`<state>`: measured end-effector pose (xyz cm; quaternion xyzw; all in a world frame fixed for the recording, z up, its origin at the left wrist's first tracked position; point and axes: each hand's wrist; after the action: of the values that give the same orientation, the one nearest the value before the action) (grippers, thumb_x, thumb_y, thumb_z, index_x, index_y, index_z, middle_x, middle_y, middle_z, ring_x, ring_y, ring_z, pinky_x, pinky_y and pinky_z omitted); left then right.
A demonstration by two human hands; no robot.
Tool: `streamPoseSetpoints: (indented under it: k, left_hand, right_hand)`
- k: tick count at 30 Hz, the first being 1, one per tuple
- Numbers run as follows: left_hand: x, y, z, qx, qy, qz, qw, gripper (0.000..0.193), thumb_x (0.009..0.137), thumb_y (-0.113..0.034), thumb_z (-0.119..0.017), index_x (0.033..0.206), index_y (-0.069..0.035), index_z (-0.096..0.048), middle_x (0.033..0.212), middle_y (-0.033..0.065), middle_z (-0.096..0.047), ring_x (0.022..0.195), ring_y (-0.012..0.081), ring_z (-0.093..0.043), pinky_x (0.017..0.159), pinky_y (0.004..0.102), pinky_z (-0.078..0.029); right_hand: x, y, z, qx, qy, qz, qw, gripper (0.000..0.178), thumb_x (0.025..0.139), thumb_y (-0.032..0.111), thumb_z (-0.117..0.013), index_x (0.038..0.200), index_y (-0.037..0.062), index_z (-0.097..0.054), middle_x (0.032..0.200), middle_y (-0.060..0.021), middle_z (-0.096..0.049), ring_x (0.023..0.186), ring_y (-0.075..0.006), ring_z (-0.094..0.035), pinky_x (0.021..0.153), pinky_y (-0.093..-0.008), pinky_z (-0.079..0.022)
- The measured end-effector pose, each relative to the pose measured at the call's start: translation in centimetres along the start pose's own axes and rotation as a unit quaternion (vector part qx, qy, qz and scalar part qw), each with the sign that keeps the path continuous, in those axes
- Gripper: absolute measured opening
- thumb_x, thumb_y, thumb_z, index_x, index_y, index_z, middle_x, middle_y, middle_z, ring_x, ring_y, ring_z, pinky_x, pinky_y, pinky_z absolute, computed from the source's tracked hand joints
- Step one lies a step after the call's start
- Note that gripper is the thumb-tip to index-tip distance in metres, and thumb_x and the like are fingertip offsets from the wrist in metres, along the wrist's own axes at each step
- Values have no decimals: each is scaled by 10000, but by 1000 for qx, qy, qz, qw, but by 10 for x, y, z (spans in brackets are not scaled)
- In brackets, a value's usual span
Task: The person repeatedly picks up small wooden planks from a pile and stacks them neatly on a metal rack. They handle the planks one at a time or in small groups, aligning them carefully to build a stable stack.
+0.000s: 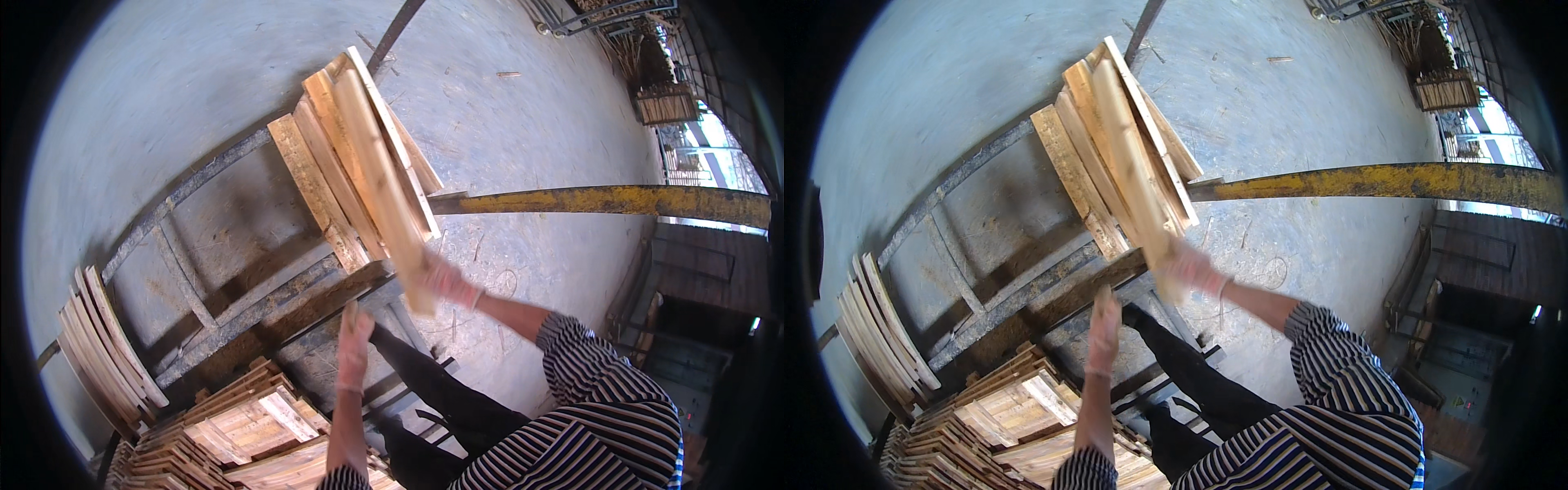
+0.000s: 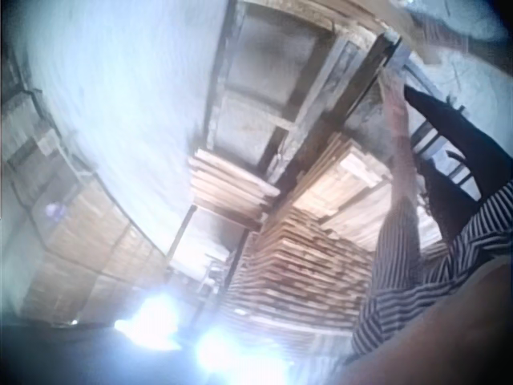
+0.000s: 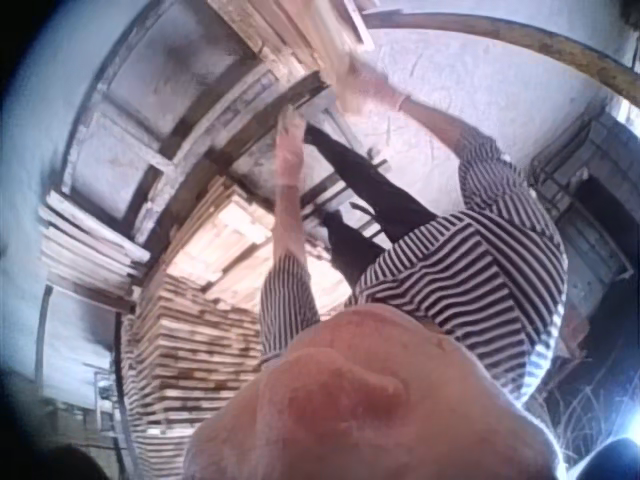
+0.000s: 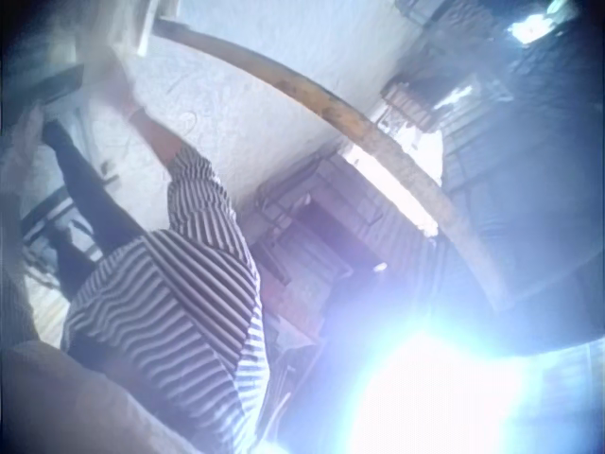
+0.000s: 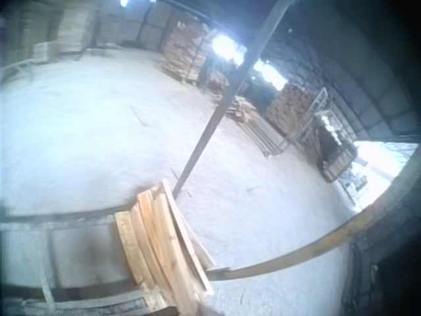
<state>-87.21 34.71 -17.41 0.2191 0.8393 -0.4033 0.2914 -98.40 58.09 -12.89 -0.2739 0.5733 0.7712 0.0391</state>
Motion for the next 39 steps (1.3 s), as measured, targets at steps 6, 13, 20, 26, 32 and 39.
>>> streamPoseSetpoints:
  k: [6, 13, 20, 26, 32, 39]
  left_hand:
    - [102, -101, -32, 46, -97, 11, 994, 789, 794, -304, -868, 1404, -8, -465, 1128, 109, -665, 952, 219, -665, 798, 353, -587]
    - [63, -44, 34, -127, -57, 3, 990, 456, 844, -194, -815, 1173, -87, -518, 950, 63, -668, 743, 165, -642, 637, 302, -528]
    - [6, -6, 88, -155, -137, 63, 976, 555, 822, -236, -842, 1262, -106, -530, 976, 58, -680, 762, 171, -657, 672, 311, -544]
    - [-22, -4, 132, -117, -185, 47, 975, 449, 837, -302, -831, 1166, -99, -602, 895, 23, -670, 754, 162, -665, 678, 299, -566]
    - [-19, -19, 133, -168, -96, 48, 980, 438, 870, -339, -799, 1153, -35, -659, 976, 79, -717, 808, 181, -681, 742, 309, -572]
    - [18, -67, 35, -268, 39, -33, 962, 706, 926, -475, -705, 1448, -66, -464, 1368, 155, -596, 1199, 309, -624, 1027, 484, -525]
  right_hand:
    - [-39, 30, -55, -215, 293, -16, 932, 1003, 891, 425, -743, 1600, 17, -162, 1565, -277, -364, 1472, -363, -352, 1208, -417, -324]
    - [142, -14, -28, -582, -123, -176, 784, 1211, 857, 552, -728, 1587, -38, 37, 1572, -279, -251, 1390, -408, -379, 1098, -442, -448]
    - [153, -7, -30, -453, -170, -192, 854, 1229, 717, 345, -880, 1607, 92, -71, 1550, -251, -300, 1353, -411, -441, 1086, -469, -451]
    - [160, -14, -48, -447, -225, -212, 840, 1162, 737, 250, -816, 1611, 88, -68, 1561, -251, -302, 1377, -435, -421, 1147, -466, -381]
    - [93, 57, -46, -141, -78, -172, 972, 1182, 731, 295, -836, 1600, -16, -98, 1577, -264, -330, 1416, -337, -423, 1169, -391, -355]
    - [-74, 106, -56, -63, 113, -111, 985, 1350, 666, 348, -924, 1583, -77, -28, 1633, -273, -192, 1528, -323, -200, 1247, -367, -187]
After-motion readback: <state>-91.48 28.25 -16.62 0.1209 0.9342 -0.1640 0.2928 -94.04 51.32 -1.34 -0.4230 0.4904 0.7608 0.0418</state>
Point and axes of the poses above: each hand's wrist, its own x-axis towards the middle knuckle, its own z-axis out of the back of the hand, y = z × x
